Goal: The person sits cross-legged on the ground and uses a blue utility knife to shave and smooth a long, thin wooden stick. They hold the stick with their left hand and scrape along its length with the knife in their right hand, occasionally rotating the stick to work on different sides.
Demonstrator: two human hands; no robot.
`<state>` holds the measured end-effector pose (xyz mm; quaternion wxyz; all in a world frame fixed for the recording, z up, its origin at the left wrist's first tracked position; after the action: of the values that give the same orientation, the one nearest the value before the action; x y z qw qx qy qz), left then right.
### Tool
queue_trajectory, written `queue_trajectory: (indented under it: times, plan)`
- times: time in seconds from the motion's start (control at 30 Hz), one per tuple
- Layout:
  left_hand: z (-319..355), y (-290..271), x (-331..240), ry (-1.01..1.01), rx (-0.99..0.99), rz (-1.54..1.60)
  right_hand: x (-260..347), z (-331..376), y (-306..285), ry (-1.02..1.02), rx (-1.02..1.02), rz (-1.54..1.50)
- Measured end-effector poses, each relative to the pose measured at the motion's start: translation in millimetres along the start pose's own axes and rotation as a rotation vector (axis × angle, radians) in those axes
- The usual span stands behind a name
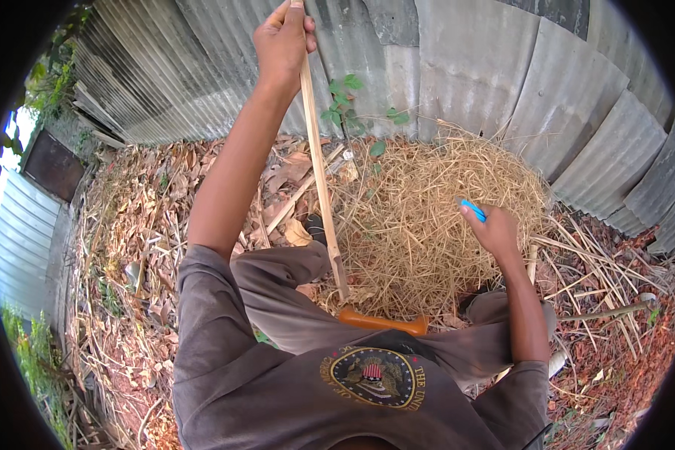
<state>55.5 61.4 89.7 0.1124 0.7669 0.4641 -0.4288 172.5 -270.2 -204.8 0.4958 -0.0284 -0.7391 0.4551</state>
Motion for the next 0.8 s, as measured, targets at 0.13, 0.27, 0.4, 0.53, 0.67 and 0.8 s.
queue_trajectory:
  times: [0.13,0.27,0.4,0.53,0.67,0.8]
  plan:
    - [-15,3,-32,0.103,-0.202,0.093,26,-6,-7,-0.135,0.006,-0.194]
    - [12,12,-38,0.103,-0.268,0.269,60,4,4,-0.304,0.096,-0.571]
    - [47,25,-19,0.083,-0.376,0.398,98,16,18,-0.278,0.233,-0.778]
    - [79,31,12,-0.011,-0.497,0.408,98,13,29,-0.129,0.245,-0.648]
    - [99,9,47,-0.123,-0.585,0.357,94,6,33,-0.066,0.328,-0.549]
    - [126,-54,56,-0.108,-0.708,0.026,85,2,19,-0.081,0.413,-0.565]
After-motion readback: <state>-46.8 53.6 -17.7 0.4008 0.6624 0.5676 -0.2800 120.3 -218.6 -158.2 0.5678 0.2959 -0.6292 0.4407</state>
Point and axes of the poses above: each hand's wrist, its own z-axis away from the middle knuckle, its own y-axis out of the palm, x = y × z, the point moved 10 cm from there along -z, towards the middle knuckle, and after that the axes turned 15 degrees about -z, right-handed, at the moved point
